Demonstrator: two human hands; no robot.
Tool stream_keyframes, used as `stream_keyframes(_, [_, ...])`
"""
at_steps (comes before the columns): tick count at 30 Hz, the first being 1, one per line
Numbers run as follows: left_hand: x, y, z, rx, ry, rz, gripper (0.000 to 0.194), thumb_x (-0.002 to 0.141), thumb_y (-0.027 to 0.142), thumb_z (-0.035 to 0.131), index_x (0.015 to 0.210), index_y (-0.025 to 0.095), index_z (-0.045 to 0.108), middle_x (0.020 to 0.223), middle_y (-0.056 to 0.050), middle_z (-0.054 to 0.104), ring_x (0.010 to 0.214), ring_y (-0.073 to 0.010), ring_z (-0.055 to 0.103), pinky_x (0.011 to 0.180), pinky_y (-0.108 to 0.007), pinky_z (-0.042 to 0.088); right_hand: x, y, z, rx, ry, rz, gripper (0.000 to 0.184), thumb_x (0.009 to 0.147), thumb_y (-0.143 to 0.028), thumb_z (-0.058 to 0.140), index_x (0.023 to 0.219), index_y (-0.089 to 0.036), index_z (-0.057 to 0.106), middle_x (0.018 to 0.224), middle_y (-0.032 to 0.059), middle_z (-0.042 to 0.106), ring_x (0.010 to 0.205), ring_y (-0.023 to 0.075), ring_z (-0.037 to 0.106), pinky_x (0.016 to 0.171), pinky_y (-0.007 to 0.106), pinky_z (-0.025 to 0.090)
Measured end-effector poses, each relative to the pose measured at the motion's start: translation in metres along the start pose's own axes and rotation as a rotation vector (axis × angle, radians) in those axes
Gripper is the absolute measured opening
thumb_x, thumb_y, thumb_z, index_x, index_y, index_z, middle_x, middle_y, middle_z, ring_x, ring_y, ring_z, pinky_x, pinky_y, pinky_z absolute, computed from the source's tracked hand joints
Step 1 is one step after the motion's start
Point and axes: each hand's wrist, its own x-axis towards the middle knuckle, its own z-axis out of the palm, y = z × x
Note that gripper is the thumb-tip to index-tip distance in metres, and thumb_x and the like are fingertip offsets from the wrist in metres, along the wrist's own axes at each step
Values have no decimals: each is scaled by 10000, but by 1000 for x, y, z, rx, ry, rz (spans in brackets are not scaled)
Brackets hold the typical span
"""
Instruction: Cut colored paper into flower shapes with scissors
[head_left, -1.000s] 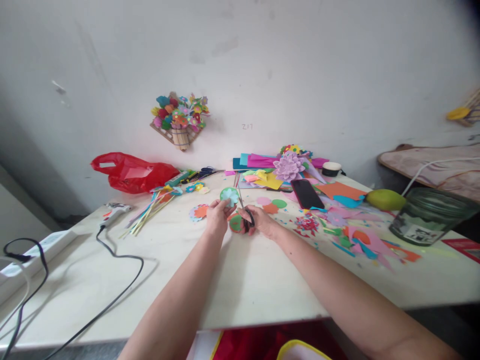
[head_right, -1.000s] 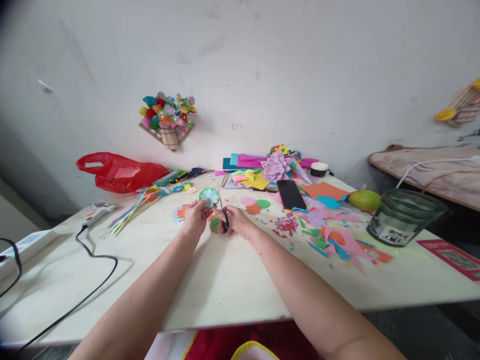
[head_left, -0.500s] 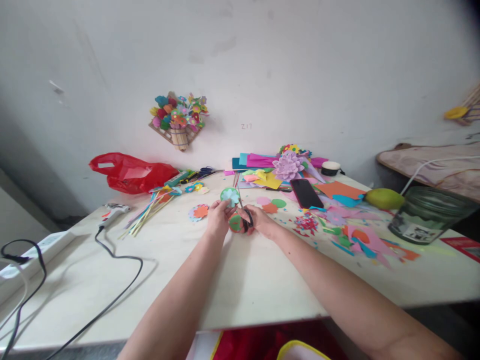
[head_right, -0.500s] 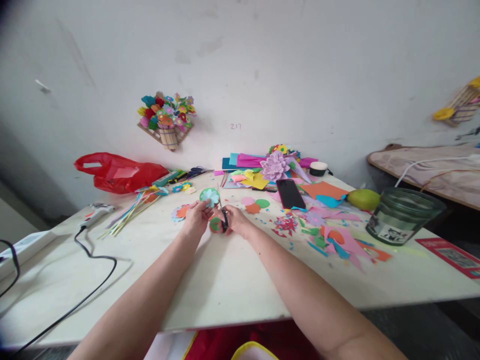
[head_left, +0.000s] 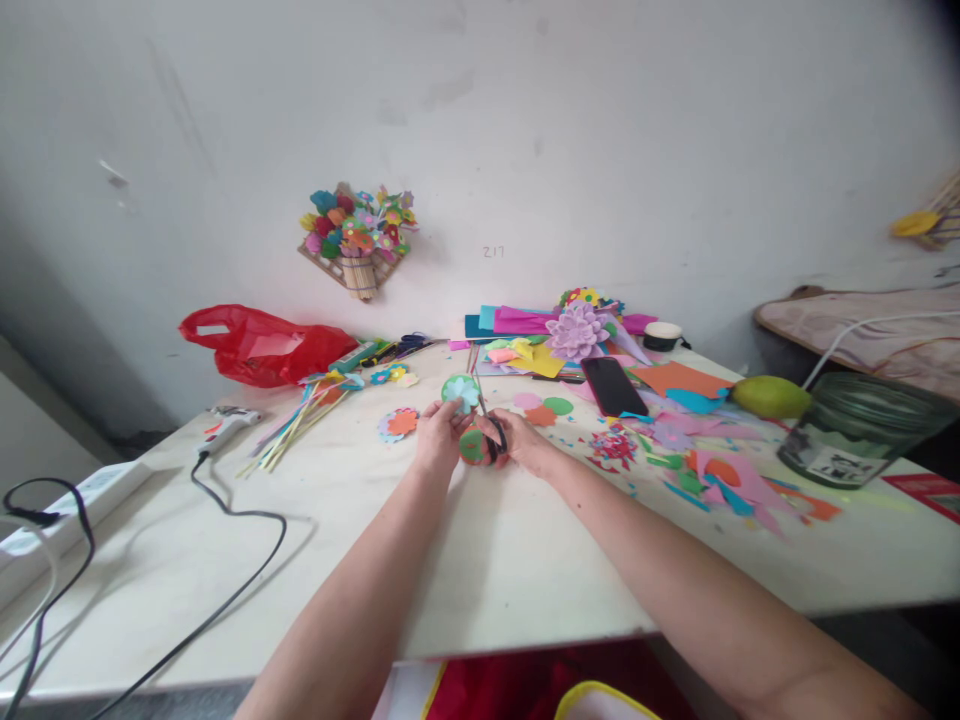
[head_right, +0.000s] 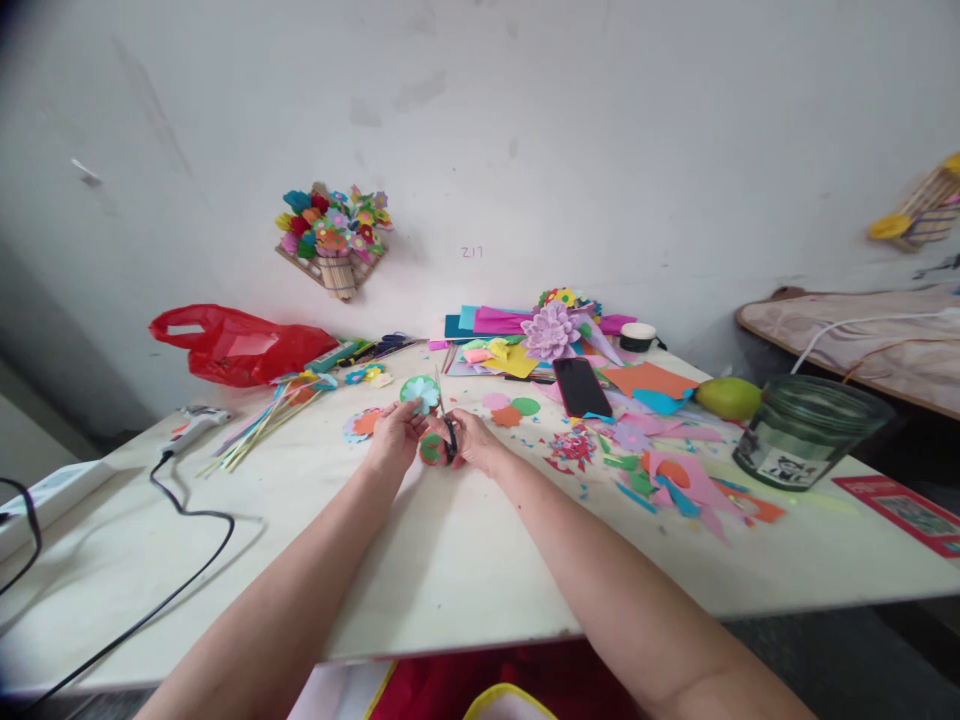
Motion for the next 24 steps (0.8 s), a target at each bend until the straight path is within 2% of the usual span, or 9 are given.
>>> stream_keyframes(13, [2,-1,-2,4,11,-5,178,632,92,654,649,160,490,591,-18,644,551,-138,651,569,-229,509,-1,-4,2,-21,23,3,318,817,-492,571,824,-180,511,536,-35,549,444,117,551,357,192,383])
stream_keyframes(24, [3,1,-2,-18,31,-18,194,617,74,668,655,156,496,612,-23,642,573,-151,664,614,-250,534,0,-4,2,-10,22,7,318,779,-474,620,817,-181,502,522,-51,533,408,99,528,322,175,355])
